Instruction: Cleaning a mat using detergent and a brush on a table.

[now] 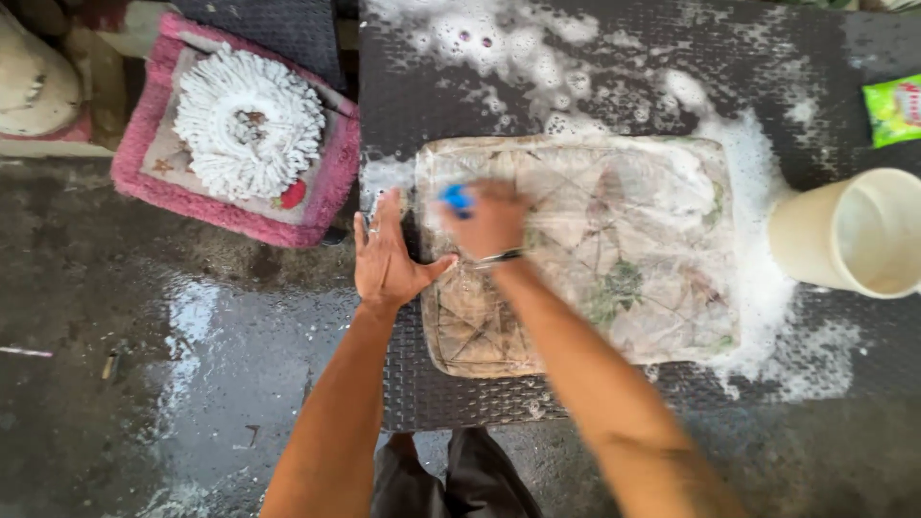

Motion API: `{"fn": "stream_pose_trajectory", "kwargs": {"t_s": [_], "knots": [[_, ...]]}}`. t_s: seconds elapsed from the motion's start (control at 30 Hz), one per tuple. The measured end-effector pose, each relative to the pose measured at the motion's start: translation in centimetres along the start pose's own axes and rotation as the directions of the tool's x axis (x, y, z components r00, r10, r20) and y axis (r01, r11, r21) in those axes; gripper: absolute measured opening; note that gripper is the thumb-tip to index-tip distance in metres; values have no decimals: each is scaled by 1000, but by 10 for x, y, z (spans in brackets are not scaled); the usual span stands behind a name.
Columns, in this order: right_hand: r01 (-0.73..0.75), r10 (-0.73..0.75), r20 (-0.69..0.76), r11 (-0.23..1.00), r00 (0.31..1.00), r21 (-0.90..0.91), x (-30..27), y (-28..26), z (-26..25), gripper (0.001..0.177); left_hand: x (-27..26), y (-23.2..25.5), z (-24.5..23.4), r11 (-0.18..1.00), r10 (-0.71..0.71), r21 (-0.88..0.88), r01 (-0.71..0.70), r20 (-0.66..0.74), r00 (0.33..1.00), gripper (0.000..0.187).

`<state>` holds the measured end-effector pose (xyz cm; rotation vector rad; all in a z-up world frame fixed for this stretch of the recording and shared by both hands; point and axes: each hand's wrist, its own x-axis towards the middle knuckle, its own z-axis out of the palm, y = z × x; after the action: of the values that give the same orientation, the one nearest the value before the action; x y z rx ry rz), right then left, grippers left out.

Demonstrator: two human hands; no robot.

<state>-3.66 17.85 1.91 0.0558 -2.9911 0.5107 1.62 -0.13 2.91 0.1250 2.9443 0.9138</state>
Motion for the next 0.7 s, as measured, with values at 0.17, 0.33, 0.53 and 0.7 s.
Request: {"fn": "stream_pose_trajectory", "kwargs": {"t_s": [0.17,0.33,0.53,0.7], "knots": [[130,-130,13,990,991,-59,-8,-44,14,46,0,-11,14,999,-1,-52,0,-31,1000,132],[173,-173,5,980,985,-94,-8,27,-1,51,4,-4,8,999,-24,22,23,51,998,137],[-97,80,-147,989,986,-110,-25,212,-49,49,0,1,3,989,53,133,-57,31,998,113],[-495,358,-376,781,855,-381,-32,256,-73,59,-2,-8,11,997,54,47,-54,10,999,92]]}}
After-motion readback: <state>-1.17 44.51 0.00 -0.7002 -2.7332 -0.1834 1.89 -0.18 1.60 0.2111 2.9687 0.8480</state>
